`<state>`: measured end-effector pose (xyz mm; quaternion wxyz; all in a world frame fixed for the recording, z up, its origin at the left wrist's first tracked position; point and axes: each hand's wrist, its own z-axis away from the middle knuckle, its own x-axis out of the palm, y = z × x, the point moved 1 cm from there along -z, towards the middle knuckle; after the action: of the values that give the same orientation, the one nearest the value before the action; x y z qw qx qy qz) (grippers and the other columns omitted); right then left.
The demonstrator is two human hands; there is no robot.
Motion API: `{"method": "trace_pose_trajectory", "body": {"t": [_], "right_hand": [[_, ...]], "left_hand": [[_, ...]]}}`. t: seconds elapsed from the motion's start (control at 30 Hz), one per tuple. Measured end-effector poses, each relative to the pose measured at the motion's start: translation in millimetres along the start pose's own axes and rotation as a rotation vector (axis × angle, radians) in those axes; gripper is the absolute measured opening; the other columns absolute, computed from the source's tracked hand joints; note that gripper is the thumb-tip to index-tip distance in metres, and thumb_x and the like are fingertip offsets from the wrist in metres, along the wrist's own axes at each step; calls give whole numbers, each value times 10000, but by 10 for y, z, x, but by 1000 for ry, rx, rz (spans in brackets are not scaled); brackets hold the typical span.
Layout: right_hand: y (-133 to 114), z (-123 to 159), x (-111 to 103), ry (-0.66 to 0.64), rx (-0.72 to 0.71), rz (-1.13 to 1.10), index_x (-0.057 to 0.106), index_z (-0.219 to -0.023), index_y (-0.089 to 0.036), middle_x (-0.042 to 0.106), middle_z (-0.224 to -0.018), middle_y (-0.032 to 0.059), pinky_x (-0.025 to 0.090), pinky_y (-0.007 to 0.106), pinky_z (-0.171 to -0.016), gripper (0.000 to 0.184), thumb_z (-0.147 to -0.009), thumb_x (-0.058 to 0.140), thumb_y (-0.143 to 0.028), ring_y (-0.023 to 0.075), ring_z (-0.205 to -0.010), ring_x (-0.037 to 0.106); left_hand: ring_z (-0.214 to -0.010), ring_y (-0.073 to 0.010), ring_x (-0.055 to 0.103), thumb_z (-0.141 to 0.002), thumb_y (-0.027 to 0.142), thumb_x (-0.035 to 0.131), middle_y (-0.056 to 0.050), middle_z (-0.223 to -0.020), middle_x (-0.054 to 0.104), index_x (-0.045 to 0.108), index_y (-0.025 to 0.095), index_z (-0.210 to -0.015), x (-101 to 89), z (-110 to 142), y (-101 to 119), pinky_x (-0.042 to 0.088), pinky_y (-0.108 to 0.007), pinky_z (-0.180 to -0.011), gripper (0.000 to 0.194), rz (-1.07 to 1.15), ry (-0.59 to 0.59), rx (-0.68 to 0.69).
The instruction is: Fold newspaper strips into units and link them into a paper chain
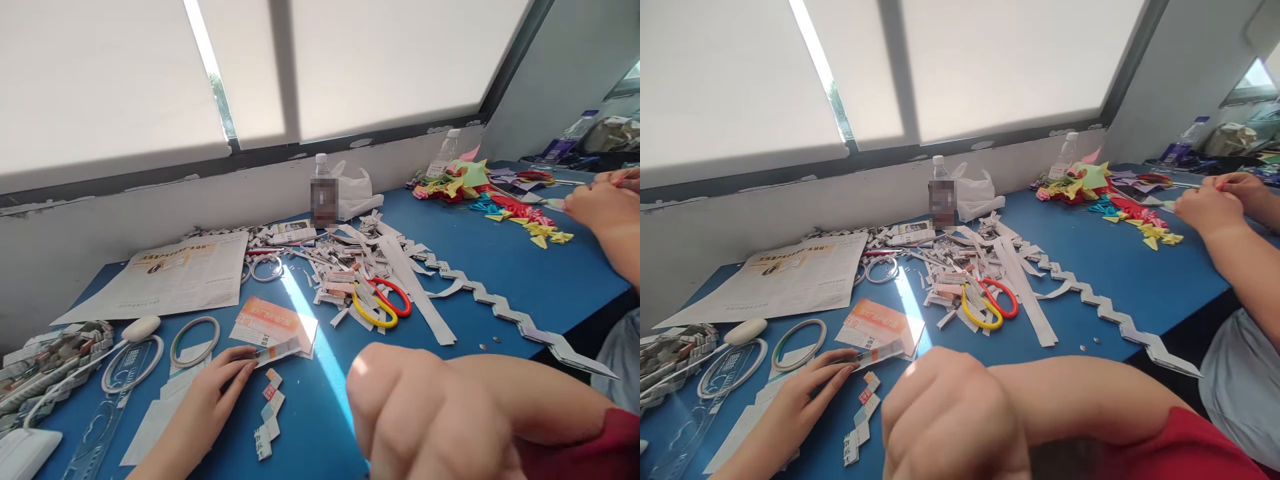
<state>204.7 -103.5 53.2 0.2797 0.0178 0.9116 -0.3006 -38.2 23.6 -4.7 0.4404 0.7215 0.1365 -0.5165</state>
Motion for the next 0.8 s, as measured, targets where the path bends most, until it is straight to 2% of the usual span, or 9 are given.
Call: {"method": "trace_pose_trajectory", "body": {"t": [0.07,0.13,0.17,0.2,0.27,0.53,0.67,0.8], "right_hand": [[348,-138,97,-24,59,-59,584,-691,-217,635,-597,35,490,232,-590,492,-976,276,-473,118,-582,601],[684,-198,204,-82,290,45,636,-800,-171,669,-687,42,481,232,-601,359,-972,385,-361,125,-644,601],[817,-203,258,-168,361,115,654,-847,-161,690,-753,48,488,236,-634,273,-951,451,-312,137,-714,618],[921,-200,300,-219,395,187,668,-897,-153,706,-840,62,500,254,-721,203,-929,498,-259,154,-816,633],[1040,-193,355,-271,396,284,681,-967,-143,710,-964,85,496,279,-822,190,-915,502,-181,173,-931,632],[1044,-338,436,-414,559,379,697,-992,-123,704,-938,97,462,271,-666,184,-851,591,-173,199,-871,629],[1105,-330,475,-362,604,281,685,-909,-131,699,-856,57,442,244,-627,153,-777,611,-105,159,-775,609],[1100,-257,492,-349,537,154,665,-825,-153,678,-809,20,440,227,-618,147,-752,565,-73,123,-719,582]], "left_hand": [[-968,-203,696,-897,411,473,-16,-1075,721,769,289,-916,-15,-34,-20,566,-258,-852,320,38,29,-25],[-937,-206,700,-870,419,508,-15,-1033,730,777,290,-835,-21,-60,-23,567,-257,-837,300,58,42,-42],[-923,-205,702,-855,418,526,-13,-1016,732,776,292,-793,-20,-70,-20,568,-254,-826,287,63,41,-44],[-915,-205,702,-842,413,541,-11,-1007,732,774,295,-763,-18,-77,-16,568,-251,-819,273,66,38,-42],[-905,-203,701,-823,399,557,-12,-1004,729,770,295,-742,-8,-81,-9,567,-248,-809,251,64,28,-29],[-964,-219,675,-855,397,501,-47,-1074,690,721,250,-811,27,-56,-52,563,-309,-840,268,5,13,81],[-990,-220,659,-878,385,475,-64,-1119,661,666,224,-817,30,-35,-28,556,-334,-853,257,-31,-23,114],[-1002,-209,641,-887,384,489,-73,-1153,625,600,212,-810,37,34,59,546,-319,-832,219,-23,-52,52]]}}
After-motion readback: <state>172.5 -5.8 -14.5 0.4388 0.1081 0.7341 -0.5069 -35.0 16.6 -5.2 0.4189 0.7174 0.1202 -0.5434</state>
